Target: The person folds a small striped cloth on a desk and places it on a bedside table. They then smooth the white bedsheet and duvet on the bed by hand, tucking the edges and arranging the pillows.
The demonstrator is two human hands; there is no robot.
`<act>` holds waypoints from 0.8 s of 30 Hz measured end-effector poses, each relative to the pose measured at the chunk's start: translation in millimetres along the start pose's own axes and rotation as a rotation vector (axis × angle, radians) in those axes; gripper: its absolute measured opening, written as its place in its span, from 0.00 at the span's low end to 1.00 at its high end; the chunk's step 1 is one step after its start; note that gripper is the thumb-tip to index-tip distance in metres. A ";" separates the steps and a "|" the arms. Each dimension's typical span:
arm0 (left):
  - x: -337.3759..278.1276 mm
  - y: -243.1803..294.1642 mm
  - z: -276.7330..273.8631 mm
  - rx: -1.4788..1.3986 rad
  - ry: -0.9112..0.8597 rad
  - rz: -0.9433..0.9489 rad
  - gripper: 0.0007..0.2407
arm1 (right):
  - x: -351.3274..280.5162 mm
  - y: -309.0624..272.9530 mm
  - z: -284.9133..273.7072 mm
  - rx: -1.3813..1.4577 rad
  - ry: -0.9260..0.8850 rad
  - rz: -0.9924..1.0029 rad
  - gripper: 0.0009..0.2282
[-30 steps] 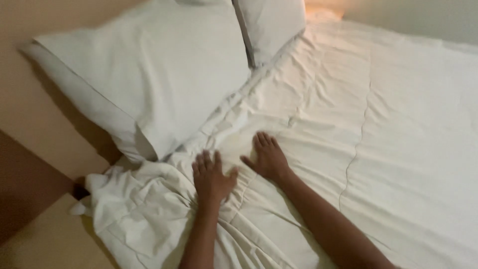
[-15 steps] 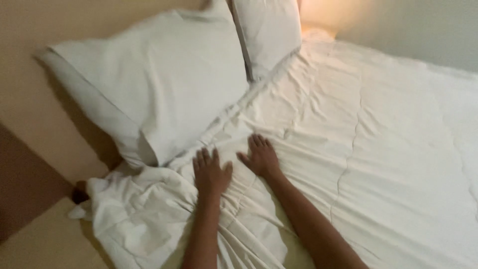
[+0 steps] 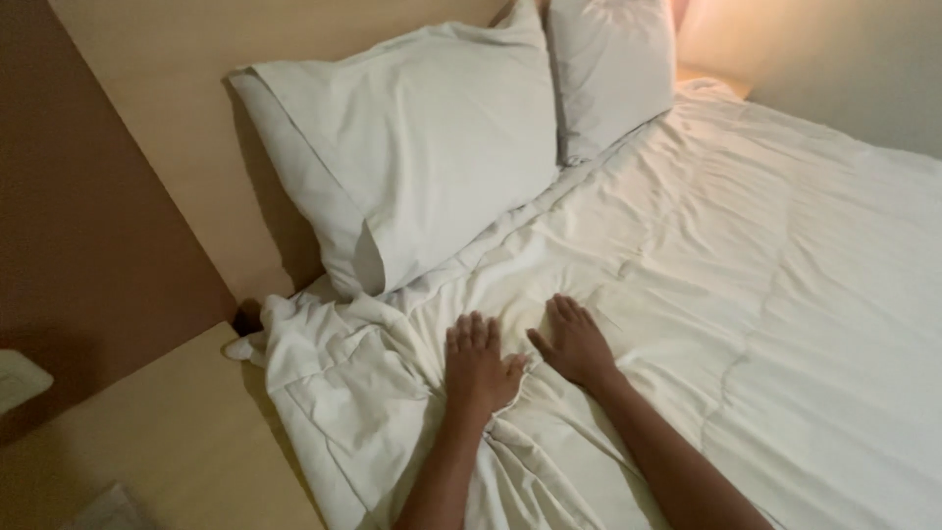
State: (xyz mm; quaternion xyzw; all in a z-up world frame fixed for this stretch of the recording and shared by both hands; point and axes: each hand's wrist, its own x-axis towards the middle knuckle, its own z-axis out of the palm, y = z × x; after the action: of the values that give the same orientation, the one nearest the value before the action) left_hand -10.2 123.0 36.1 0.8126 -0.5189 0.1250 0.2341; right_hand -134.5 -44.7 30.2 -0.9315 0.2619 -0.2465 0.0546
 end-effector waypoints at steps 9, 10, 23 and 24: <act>56.2 -8.0 36.5 -0.089 0.026 -0.120 0.37 | 52.0 3.3 4.3 -0.070 0.075 0.005 0.36; 67.2 -12.2 40.0 -0.081 0.032 -0.103 0.37 | 62.4 4.9 8.7 -0.066 0.092 0.013 0.36; 50.7 0.3 42.8 -0.180 0.174 -0.109 0.28 | 50.1 32.7 29.1 -0.146 0.254 -0.130 0.17; 39.0 6.1 37.1 -0.217 0.099 -0.105 0.26 | 48.7 49.1 42.6 -0.192 0.345 -0.266 0.15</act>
State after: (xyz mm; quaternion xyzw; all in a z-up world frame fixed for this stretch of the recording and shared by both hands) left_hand -0.4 71.3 23.2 0.8013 -0.4739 0.0958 0.3524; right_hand -100.3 -113.1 2.7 -0.9029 0.1647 -0.3808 -0.1127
